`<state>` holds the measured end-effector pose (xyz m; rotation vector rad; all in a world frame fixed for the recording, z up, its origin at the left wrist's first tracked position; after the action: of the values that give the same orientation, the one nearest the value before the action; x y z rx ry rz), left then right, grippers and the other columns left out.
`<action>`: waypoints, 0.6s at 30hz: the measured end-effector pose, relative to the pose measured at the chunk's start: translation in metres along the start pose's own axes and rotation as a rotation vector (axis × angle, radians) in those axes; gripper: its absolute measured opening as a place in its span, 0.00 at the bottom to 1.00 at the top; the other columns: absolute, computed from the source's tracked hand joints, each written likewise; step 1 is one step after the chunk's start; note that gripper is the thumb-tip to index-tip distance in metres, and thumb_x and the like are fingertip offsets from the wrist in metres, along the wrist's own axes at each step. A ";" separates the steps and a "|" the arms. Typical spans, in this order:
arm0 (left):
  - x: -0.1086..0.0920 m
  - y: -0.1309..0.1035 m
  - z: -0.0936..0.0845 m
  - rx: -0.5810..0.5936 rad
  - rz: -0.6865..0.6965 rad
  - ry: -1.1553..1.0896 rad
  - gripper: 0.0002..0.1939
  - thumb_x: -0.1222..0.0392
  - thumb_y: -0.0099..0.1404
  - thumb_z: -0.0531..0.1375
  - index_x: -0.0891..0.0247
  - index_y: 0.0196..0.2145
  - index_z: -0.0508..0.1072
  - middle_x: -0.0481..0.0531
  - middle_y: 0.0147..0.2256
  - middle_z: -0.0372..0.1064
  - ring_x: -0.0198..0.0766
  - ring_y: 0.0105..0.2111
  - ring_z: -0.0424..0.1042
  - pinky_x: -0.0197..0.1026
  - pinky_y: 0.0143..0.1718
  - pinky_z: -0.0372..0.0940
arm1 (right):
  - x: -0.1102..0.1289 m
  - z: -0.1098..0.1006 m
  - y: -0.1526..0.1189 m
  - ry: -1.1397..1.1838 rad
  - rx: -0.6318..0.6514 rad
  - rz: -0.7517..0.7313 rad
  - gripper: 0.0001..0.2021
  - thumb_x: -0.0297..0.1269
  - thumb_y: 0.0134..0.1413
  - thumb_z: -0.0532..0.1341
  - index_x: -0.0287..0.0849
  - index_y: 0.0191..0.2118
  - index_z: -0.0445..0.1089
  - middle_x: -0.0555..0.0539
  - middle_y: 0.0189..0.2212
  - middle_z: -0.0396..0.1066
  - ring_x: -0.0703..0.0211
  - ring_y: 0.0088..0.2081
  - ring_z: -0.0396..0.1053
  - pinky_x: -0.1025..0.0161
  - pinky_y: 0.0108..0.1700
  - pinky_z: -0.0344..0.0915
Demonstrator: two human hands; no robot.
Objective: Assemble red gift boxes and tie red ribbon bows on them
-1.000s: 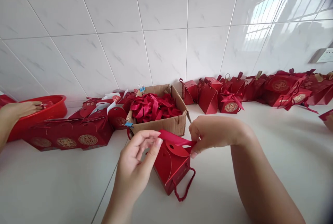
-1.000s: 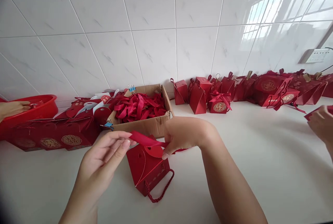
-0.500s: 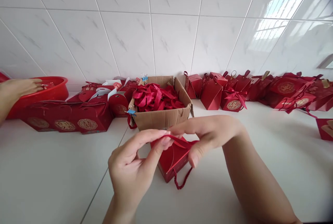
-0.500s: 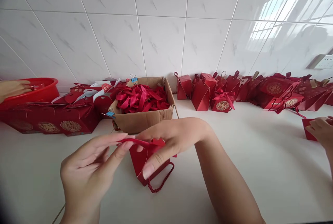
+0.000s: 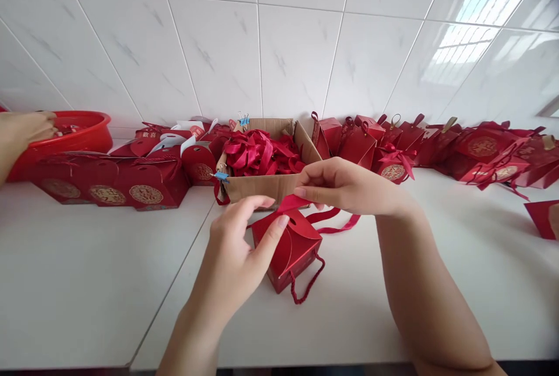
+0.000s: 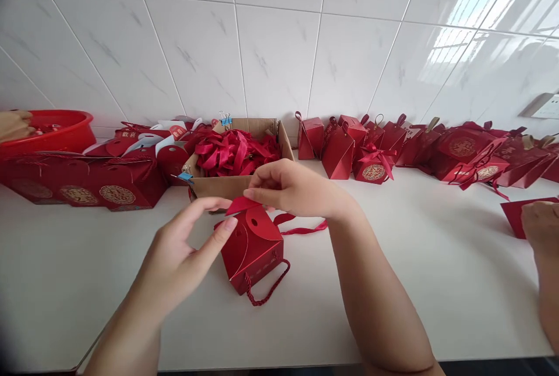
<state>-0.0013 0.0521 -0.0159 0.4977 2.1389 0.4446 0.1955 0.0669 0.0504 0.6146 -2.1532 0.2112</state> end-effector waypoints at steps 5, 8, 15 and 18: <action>0.010 -0.002 0.006 0.207 -0.080 0.121 0.13 0.48 0.64 0.55 0.57 0.42 0.70 0.53 0.47 0.69 0.48 0.51 0.65 0.55 0.53 0.60 | -0.012 -0.008 -0.001 -0.309 -0.011 0.138 0.11 0.40 0.57 0.56 0.40 0.29 0.69 0.53 0.22 0.61 0.68 0.23 0.54 0.67 0.24 0.50; 0.011 -0.005 0.012 0.249 -0.095 0.075 0.13 0.51 0.64 0.55 0.55 0.45 0.71 0.53 0.50 0.66 0.48 0.52 0.65 0.53 0.53 0.62 | -0.015 -0.008 0.001 -0.375 -0.003 0.182 0.10 0.39 0.56 0.56 0.40 0.31 0.71 0.51 0.25 0.64 0.67 0.24 0.56 0.66 0.25 0.52; 0.006 -0.004 0.022 0.313 -0.118 0.059 0.17 0.56 0.64 0.53 0.56 0.50 0.70 0.56 0.53 0.63 0.50 0.52 0.66 0.53 0.51 0.64 | -0.015 -0.003 0.004 -0.366 0.077 0.186 0.10 0.37 0.55 0.55 0.40 0.27 0.69 0.50 0.25 0.68 0.65 0.25 0.59 0.65 0.26 0.53; 0.006 -0.004 0.025 0.311 -0.111 0.052 0.18 0.57 0.64 0.53 0.57 0.51 0.70 0.57 0.54 0.62 0.51 0.53 0.66 0.53 0.52 0.63 | -0.014 -0.004 0.005 -0.342 0.071 0.160 0.10 0.36 0.55 0.55 0.40 0.27 0.69 0.49 0.25 0.69 0.64 0.27 0.61 0.65 0.28 0.55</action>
<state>0.0152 0.0549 -0.0354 0.5412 2.2852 0.0624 0.2033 0.0780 0.0422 0.5491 -2.5377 0.2865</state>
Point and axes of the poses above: each hand's wrist, its own y-axis towards the middle knuckle, its own z-axis out of the palm, x = y × z, the point moved 1 cm from there along y, towards the middle knuckle
